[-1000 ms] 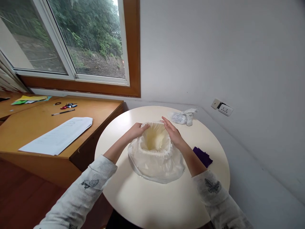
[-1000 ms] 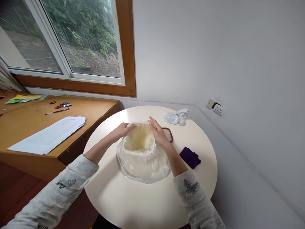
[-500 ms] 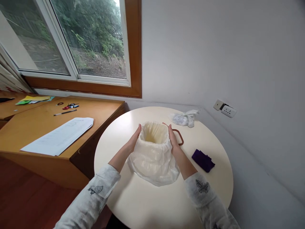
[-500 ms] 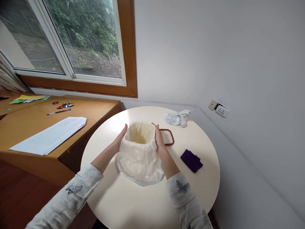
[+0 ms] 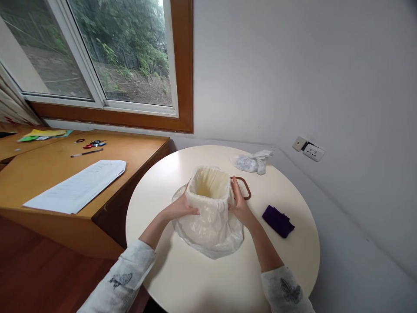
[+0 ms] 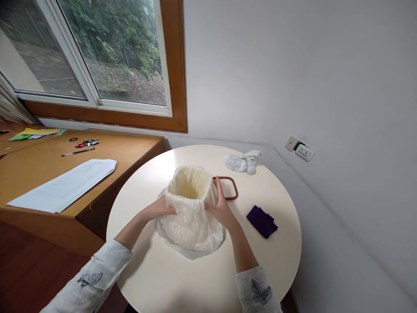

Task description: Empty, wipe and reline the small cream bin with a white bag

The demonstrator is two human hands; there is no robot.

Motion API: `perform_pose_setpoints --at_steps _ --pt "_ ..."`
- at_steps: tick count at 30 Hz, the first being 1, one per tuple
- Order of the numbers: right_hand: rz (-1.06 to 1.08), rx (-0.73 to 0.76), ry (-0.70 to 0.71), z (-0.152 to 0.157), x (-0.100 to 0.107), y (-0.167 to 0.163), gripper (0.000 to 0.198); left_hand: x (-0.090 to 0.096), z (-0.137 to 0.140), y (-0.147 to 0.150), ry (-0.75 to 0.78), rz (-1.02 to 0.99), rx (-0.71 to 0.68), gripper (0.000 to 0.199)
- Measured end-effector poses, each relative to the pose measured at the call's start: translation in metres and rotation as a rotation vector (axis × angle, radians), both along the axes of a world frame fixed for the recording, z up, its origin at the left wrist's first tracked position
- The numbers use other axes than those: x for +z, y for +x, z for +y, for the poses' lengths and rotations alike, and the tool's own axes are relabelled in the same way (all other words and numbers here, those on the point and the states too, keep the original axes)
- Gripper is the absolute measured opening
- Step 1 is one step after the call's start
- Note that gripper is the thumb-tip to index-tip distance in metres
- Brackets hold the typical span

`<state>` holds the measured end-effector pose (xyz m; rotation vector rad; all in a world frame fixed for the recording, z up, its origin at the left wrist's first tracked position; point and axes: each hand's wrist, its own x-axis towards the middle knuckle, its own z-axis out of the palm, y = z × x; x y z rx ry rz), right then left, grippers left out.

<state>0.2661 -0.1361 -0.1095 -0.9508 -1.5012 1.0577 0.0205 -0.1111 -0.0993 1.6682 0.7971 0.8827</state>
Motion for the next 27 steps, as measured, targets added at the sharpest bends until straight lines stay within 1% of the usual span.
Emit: perform_pose_setpoints --at_steps 3,5,6,8,10,12,14,15,17,20,23,27 --pt "-0.023 0.042 -0.048 -0.003 -0.005 -0.003 0.089 -0.012 0.002 0.003 -0.018 0.094 -0.037 0.091" --pt "-0.04 0.044 -0.045 -0.002 -0.009 -0.004 0.079 -0.02 0.002 0.006 -0.008 0.12 -0.012 0.084" --pt "-0.039 0.022 -0.031 0.0 -0.012 -0.003 0.073 -0.024 0.001 0.008 -0.003 0.126 0.002 0.083" --pt "-0.025 -0.098 0.008 0.007 -0.017 0.003 0.059 -0.029 0.0 0.01 -0.004 0.13 0.016 0.085" --pt "-0.081 -0.298 0.028 0.015 -0.023 0.013 0.048 -0.031 0.0 0.011 -0.012 0.13 0.021 0.089" --pt "-0.272 -0.492 0.023 0.023 -0.031 0.027 0.045 -0.033 0.0 0.011 -0.014 0.129 0.033 0.092" --pt "-0.481 -0.59 0.007 0.028 -0.041 0.039 0.043 -0.033 0.0 0.011 -0.013 0.131 0.04 0.095" --pt "-0.554 -0.606 -0.006 0.03 -0.046 0.044 0.043 -0.033 0.001 0.011 -0.013 0.132 0.038 0.096" --pt "-0.629 -0.611 -0.031 0.031 -0.056 0.05 0.04 -0.033 0.001 0.012 -0.007 0.133 0.042 0.096" --pt "-0.723 -0.605 -0.033 0.031 -0.065 0.052 0.03 -0.033 0.001 0.013 0.024 0.109 0.102 0.102" --pt "-0.771 -0.612 -0.017 0.031 -0.065 0.05 0.019 -0.034 -0.001 0.013 0.054 0.072 0.175 0.112" --pt "-0.779 -0.634 -0.002 0.032 -0.061 0.05 0.011 -0.034 -0.001 0.013 0.079 0.047 0.223 0.116"
